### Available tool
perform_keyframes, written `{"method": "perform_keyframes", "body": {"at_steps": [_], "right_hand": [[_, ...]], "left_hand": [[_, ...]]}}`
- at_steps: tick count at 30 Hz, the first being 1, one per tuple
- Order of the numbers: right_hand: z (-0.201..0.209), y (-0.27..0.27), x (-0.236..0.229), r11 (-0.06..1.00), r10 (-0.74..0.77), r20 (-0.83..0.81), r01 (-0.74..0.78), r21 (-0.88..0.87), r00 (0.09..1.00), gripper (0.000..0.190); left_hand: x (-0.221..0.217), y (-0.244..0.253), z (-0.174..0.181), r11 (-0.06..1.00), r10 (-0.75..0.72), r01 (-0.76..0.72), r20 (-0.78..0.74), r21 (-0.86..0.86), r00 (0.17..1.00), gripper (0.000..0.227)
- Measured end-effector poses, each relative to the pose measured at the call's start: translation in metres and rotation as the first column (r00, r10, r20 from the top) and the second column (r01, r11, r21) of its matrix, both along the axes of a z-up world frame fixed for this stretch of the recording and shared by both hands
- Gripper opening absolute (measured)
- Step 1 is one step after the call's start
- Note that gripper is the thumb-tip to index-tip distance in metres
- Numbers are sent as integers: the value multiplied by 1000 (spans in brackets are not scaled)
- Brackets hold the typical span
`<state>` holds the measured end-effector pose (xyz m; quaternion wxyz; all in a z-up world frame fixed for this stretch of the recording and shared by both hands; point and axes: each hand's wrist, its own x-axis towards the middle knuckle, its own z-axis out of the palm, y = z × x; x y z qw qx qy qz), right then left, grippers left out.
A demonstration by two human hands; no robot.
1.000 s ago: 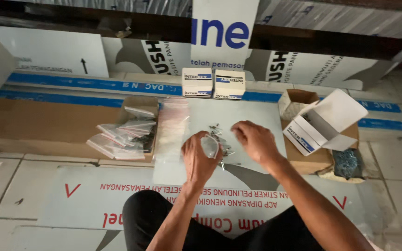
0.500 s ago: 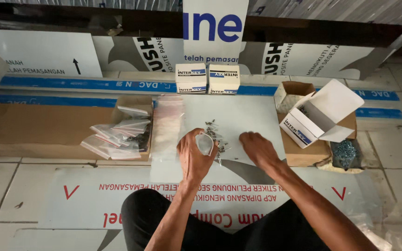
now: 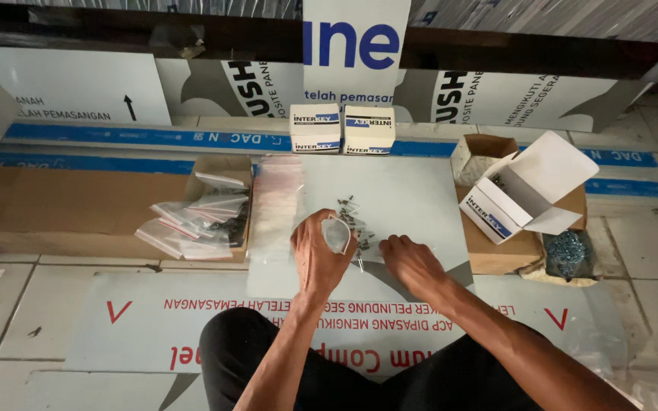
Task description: The person sits on the floor and sorts metal screws from a pile into small plastic bags. They pick up screws with their right hand and place them into bags held in their left hand, repeating this process throughout the clip.
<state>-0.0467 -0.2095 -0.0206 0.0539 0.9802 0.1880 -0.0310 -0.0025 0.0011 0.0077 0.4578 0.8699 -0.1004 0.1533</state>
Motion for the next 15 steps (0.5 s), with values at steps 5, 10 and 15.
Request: {"method": "perform_keyframes", "body": {"at_steps": [5, 10, 15], "right_hand": [[51, 15, 26, 906, -219, -209, 278, 320, 953, 15], [112, 55, 28, 414, -257, -450, 518, 748, 855, 23], [133, 91, 32, 726, -313, -302, 432, 536, 900, 22]], "left_hand": [[4, -2, -10, 1000, -11, 11, 48, 3, 999, 61], [0, -4, -10, 1000, -12, 11, 54, 5, 998, 62], [1, -6, -23, 1000, 12, -13, 56, 19, 998, 68]]}}
